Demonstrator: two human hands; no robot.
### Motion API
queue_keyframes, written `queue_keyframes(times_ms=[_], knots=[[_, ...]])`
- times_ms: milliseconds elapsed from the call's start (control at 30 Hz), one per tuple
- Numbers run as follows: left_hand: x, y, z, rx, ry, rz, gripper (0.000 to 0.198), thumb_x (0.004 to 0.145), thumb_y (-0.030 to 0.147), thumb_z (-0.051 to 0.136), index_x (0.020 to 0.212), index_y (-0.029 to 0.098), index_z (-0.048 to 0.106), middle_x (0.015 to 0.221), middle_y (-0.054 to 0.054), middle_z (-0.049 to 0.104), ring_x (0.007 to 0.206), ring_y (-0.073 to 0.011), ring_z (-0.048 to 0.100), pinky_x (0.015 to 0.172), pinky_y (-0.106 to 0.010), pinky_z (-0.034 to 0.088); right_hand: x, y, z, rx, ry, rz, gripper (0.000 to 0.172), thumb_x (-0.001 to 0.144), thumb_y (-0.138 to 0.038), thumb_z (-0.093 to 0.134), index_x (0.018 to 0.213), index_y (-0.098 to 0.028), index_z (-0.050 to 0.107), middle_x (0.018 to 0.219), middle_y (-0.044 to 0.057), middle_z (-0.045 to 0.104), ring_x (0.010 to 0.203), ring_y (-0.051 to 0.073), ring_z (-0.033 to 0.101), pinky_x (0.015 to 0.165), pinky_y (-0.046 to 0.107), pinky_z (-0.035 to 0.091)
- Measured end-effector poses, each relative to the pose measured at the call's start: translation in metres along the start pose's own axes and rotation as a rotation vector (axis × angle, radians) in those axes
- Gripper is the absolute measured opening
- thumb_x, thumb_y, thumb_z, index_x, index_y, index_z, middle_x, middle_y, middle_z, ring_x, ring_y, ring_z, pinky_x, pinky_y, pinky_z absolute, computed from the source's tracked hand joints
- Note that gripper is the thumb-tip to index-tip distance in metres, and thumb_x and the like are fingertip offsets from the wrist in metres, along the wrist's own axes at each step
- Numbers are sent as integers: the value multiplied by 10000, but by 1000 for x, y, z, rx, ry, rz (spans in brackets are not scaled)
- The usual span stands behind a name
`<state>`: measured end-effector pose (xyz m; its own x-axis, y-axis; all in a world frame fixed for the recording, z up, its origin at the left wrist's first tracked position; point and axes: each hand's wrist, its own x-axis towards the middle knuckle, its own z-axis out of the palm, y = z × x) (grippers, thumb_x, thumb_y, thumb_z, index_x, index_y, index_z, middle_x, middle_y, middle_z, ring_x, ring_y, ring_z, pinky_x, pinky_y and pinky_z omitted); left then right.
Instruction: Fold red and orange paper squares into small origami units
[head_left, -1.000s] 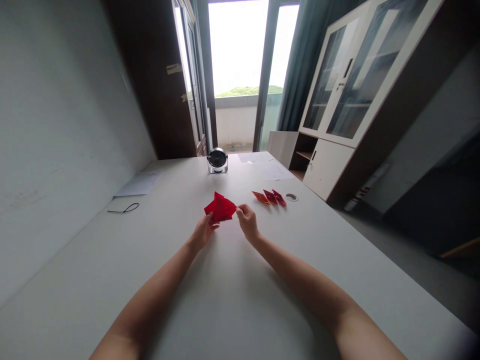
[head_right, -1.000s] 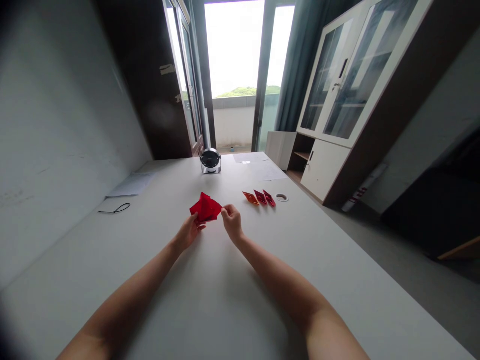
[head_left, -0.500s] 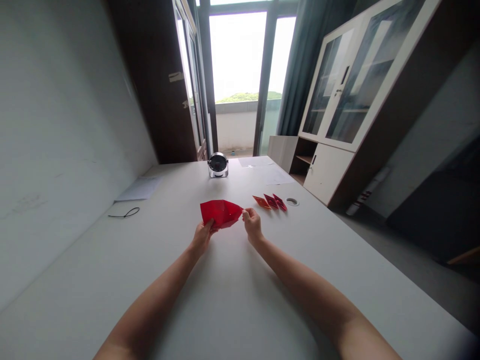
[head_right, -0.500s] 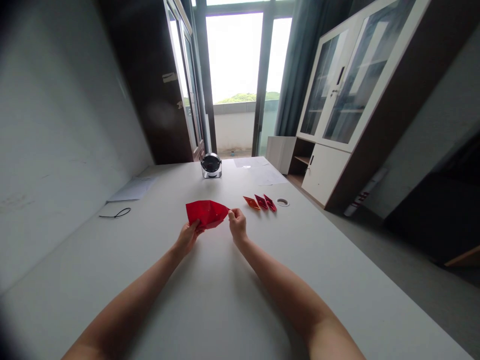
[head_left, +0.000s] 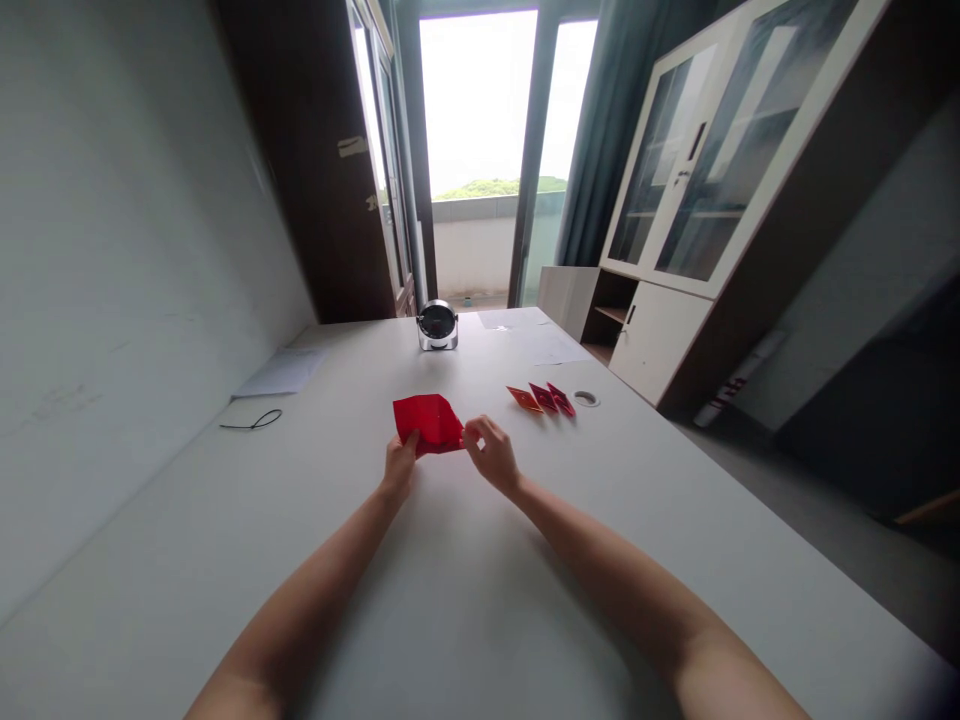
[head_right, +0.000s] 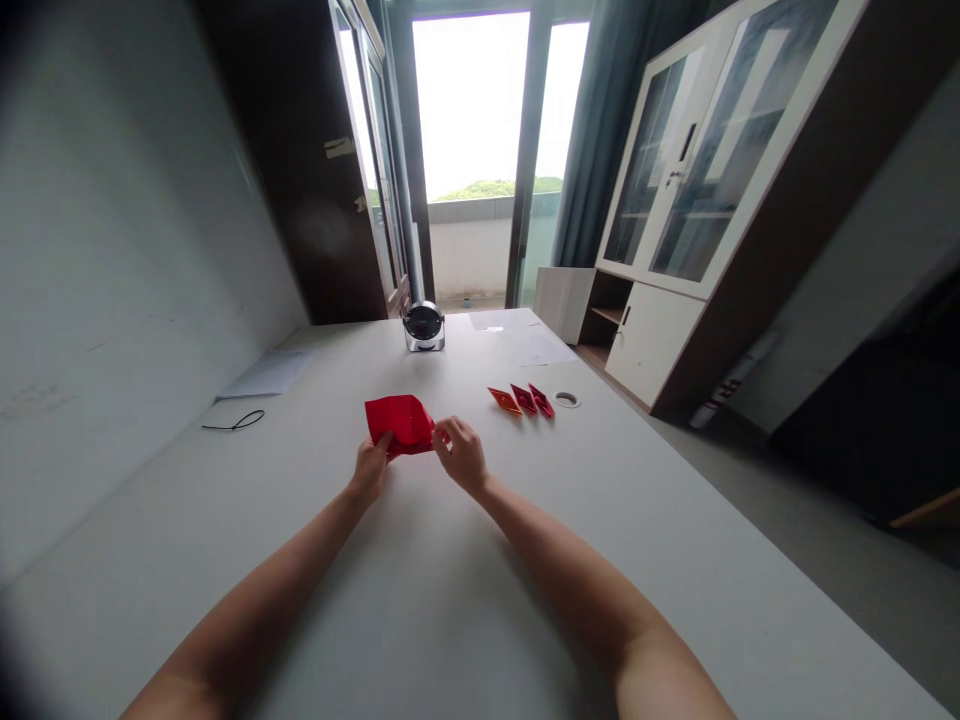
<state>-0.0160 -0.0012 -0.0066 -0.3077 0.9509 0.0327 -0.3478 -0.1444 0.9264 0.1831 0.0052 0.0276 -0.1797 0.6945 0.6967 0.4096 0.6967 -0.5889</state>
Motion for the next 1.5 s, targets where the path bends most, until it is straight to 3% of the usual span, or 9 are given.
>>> queue_keyframes(times_ms=[133, 433, 600, 733, 933, 1067, 1167, 1333, 1500], knots=[[-2, 5, 1, 39, 40, 28, 399, 727, 444, 726, 943, 118, 646, 878, -84, 707, 787, -211, 665, 785, -366, 528, -4, -5, 0, -161, -119, -157, 135, 937, -217, 483, 1008, -217, 598, 907, 65, 590, 820, 202, 547, 813, 342, 452], [1, 0, -3, 137, 111, 107, 349, 732, 472, 693, 847, 148, 630, 771, -25, 660, 677, -155, 575, 644, -271, 449, -1, -2, -5, -358, -255, -392, 206, 909, -208, 531, 1096, -212, 617, 1039, 99, 551, 924, 228, 494, 857, 381, 425], [-1, 0, -4, 189, 151, 142, 272, 763, 432, 654, 785, 165, 610, 686, 2, 607, 624, -137, 508, 597, -253, 392, -5, -18, 1, -351, -383, -507, 196, 950, -183, 462, 1018, -230, 640, 862, 58, 568, 829, 200, 501, 815, 348, 392], [-5, -1, 1, 249, 131, 153, 253, 762, 422, 660, 775, 171, 623, 675, 9, 596, 618, -139, 500, 597, -253, 383, -5, -24, 9, -416, -373, -450, 168, 948, -194, 495, 901, -212, 655, 816, 61, 581, 813, 200, 510, 791, 348, 365], [-10, -2, 10, 224, -31, 100, 319, 758, 442, 690, 916, 166, 662, 813, -41, 675, 714, -173, 606, 704, -285, 470, -5, -14, 12, -518, -333, -325, 167, 935, -334, 584, 908, -195, 673, 876, 85, 630, 858, 220, 540, 794, 357, 364], [-13, 0, 11, 325, -92, 183, 300, 772, 419, 693, 945, 175, 675, 849, -43, 686, 748, -182, 608, 707, -276, 476, -8, -9, 15, -460, -315, -228, 175, 936, -349, 591, 883, -208, 682, 839, 65, 644, 827, 203, 557, 801, 344, 372], [-13, 1, 10, 358, -102, 208, 285, 772, 399, 693, 952, 179, 672, 852, -43, 687, 753, -189, 608, 711, -282, 478, -9, -7, 17, -475, -307, -232, 116, 932, -250, 574, 897, -210, 678, 852, 65, 645, 833, 207, 554, 794, 347, 364], [-12, -2, 10, 361, -120, 181, 255, 747, 343, 713, 929, 174, 658, 842, -38, 679, 757, -183, 600, 707, -273, 467, -7, -8, 13, -522, -279, -256, 160, 947, -212, 547, 828, -202, 653, 832, 74, 613, 831, 213, 526, 775, 350, 349], [-11, -1, 14, 176, -49, 64, 217, 700, 293, 726, 842, 152, 640, 739, -7, 645, 663, -136, 562, 667, -247, 450, -7, -17, 9, -573, -240, -338, 167, 967, -226, 523, 850, -192, 638, 881, 87, 588, 880, 226, 493, 798, 362, 350]])
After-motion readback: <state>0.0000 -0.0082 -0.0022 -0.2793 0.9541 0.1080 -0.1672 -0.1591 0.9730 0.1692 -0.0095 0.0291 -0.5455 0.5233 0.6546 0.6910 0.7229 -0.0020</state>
